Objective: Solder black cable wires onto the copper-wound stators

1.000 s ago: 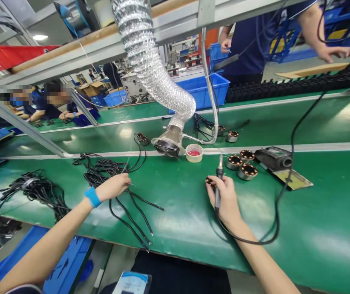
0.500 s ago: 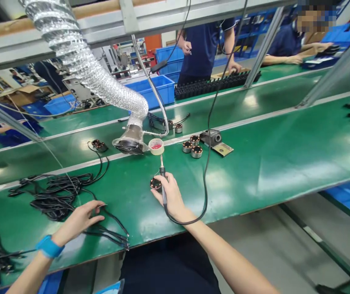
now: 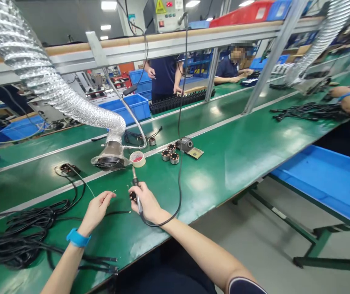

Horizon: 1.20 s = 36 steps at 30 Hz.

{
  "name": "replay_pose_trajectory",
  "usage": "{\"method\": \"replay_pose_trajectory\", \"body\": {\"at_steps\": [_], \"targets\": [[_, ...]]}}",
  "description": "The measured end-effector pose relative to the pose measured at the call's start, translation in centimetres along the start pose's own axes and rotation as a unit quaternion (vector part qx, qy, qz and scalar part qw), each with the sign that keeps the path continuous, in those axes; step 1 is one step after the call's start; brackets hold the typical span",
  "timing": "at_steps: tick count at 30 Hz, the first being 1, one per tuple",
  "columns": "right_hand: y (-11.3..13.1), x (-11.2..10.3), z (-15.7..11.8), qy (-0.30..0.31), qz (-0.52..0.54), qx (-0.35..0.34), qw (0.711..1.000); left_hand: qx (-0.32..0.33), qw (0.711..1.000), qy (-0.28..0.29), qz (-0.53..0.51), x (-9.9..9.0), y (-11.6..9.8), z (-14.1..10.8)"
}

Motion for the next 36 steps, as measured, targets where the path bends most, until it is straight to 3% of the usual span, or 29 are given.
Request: {"method": "replay_pose_trajectory", "body": {"at_steps": [4,8,12,16,21,23,27,29,36], "targets": [[0.2,0.9,0.2,0.074,0.051,-0.032,0.995,-0.046,0.991,0.034,-0.125,2.0,-0.7,0.5],[-0.2,0.9,0.0,0.027,-0.021,-0.022,0.999,-0.083,0.97,0.071,-0.216,3.7,-0.5,0.2],[-0.8,0.8,-0.4,-0.013,-0.06,0.009,0.998,-0.091,0.958,0.094,-0.253,3.7,0.4,-0.1],[-0.8,0.8,-0.4,-0.013,-0.043,0.014,0.999,-0.102,0.956,0.112,-0.253,3.7,1.0,-0.2],[-0.7,1.1,0.2,0.024,-0.007,-0.003,1.0,-0.101,0.931,0.141,-0.32,5.4,-0.7,-0.4],[-0.7,1.1,0.3,0.025,0.012,-0.008,1.0,-0.1,0.935,0.132,-0.313,5.6,-1.0,-0.2],[-1.1,1.1,0.4,0.003,0.036,-0.01,0.999,-0.073,0.967,-0.004,-0.244,3.1,-0.3,0.6],[-1.2,1.4,0.4,0.001,0.038,-0.008,0.999,-0.046,0.98,-0.038,-0.189,2.0,0.0,0.8],[-1.4,1.5,0.3,-0.019,0.03,-0.016,0.999,-0.012,0.994,0.04,-0.1,2.1,0.1,0.6]]}}
Point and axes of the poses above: each hand's wrist, its own z-axis towards the middle knuckle, its own x-axis out of the palm, y = z × x, the point moved 6 cm from there along z, towards the middle knuckle, and after that the axes turned 8 degrees about z, right-handed, at the moved point
